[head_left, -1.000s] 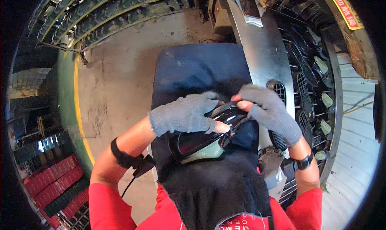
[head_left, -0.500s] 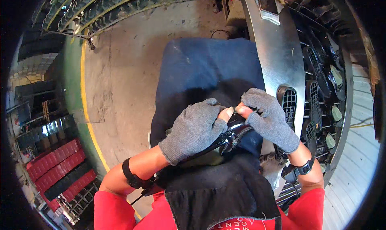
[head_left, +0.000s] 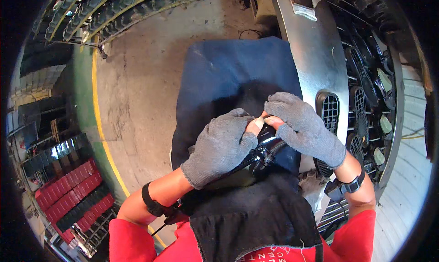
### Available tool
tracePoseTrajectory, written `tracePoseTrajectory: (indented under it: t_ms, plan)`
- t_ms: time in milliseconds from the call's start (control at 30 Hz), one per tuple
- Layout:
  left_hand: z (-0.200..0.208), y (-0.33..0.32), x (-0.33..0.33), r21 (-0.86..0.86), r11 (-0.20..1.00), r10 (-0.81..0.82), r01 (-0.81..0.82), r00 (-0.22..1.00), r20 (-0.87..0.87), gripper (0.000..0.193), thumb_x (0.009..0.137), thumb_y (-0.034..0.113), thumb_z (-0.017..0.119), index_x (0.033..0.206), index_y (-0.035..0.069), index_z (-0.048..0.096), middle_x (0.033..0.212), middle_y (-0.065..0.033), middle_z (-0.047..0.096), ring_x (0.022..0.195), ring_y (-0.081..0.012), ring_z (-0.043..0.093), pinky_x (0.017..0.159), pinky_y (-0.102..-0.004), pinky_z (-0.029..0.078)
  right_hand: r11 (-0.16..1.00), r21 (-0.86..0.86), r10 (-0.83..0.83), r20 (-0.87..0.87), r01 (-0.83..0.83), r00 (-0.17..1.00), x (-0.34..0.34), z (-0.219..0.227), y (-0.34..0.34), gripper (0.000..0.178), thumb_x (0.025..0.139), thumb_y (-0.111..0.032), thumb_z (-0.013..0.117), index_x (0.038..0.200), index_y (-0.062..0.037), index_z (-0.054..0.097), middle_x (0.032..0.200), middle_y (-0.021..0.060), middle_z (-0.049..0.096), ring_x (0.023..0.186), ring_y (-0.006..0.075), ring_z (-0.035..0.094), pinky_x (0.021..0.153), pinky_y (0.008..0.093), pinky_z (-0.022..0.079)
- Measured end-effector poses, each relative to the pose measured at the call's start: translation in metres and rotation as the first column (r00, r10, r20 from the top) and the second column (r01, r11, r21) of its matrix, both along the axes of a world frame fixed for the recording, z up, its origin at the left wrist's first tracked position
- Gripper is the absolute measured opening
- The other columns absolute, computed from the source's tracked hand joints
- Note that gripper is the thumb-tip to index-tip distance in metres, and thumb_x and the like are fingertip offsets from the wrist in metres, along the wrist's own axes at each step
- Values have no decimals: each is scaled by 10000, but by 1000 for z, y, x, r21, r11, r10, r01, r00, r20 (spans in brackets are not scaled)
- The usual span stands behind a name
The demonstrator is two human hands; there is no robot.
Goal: The recorder is wiping and inspecting finished black shoes on a last in a factory setting.
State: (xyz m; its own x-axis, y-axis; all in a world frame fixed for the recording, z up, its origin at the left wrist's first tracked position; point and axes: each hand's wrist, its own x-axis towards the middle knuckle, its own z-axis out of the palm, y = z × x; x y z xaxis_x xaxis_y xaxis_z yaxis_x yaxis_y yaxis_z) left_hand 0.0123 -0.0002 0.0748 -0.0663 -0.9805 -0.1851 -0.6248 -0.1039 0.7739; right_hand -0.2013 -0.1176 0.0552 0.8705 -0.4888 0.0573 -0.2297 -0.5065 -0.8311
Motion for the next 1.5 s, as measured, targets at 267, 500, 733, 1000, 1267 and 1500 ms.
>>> tracePoseTrajectory:
  t_ms: [267, 500, 733, 1000, 1267, 1500]
  plan:
    - [11, -14, 10, 355, 913, -137, 203, 970, -203, 528, 906, 501, 813, 1244, 100, 757, 1011, -155, 772, 991, -326, 766, 896, -409, 563, 999, -49, 24, 110, -19, 994, 2, -10, 3, 364, 891, -236, 653, 1158, 8, 687, 1136, 235, 694, 1040, 489, 636, 977, 516, 533]
    - [35, -32, 30, 558, 811, -6, 177, 956, -294, 452, 938, 446, 772, 1164, 55, 784, 898, -119, 780, 786, -172, 730, 768, -365, 560, 816, 110, -578, 157, 568, 801, -10, 15, 13, 334, 991, -254, 607, 1156, 14, 719, 1076, 128, 681, 999, 272, 617, 970, 391, 473]
    - [72, -26, 19, 165, 910, 406, -380, 739, -538, 416, 1038, 304, 722, 1332, 14, 671, 990, -20, 718, 784, -69, 593, 705, -283, 510, 595, 712, -680, 200, 372, 705, 50, 55, 70, 1030, 850, -338, 828, 1662, 5, 296, 1529, 118, 509, 1446, 238, 467, 1234, 400, 343]
    - [68, -64, 60, -114, 950, 27, -290, 440, -898, 533, 1134, 460, 481, 1347, -19, 580, 1364, -111, 605, 1271, -199, 576, 1131, -360, 426, 467, 858, -506, 61, 214, 861, 25, 51, 80, 1187, 706, -422, 868, 1648, 49, 320, 1636, 157, 437, 1528, 270, 410, 1267, 406, 296]
    - [56, -57, 51, 31, 943, 236, -332, 599, -765, 412, 1098, 382, 581, 923, 22, 679, 1017, -68, 675, 949, -141, 609, 881, -290, 476, 444, 842, -486, -60, 306, 872, 33, 61, 91, 1125, 727, -420, 862, 1635, 20, 366, 1609, 125, 476, 1493, 246, 454, 1257, 390, 316]
    - [43, -46, 39, -68, 857, 310, -511, 617, -724, 350, 1119, 366, 558, 1140, 45, 694, 1084, 8, 632, 920, -83, 552, 836, -254, 453, 487, 795, -519, -70, 362, 852, 27, 52, 100, 996, 819, -383, 842, 1627, -6, 399, 1553, 111, 516, 1427, 223, 506, 1208, 368, 372]
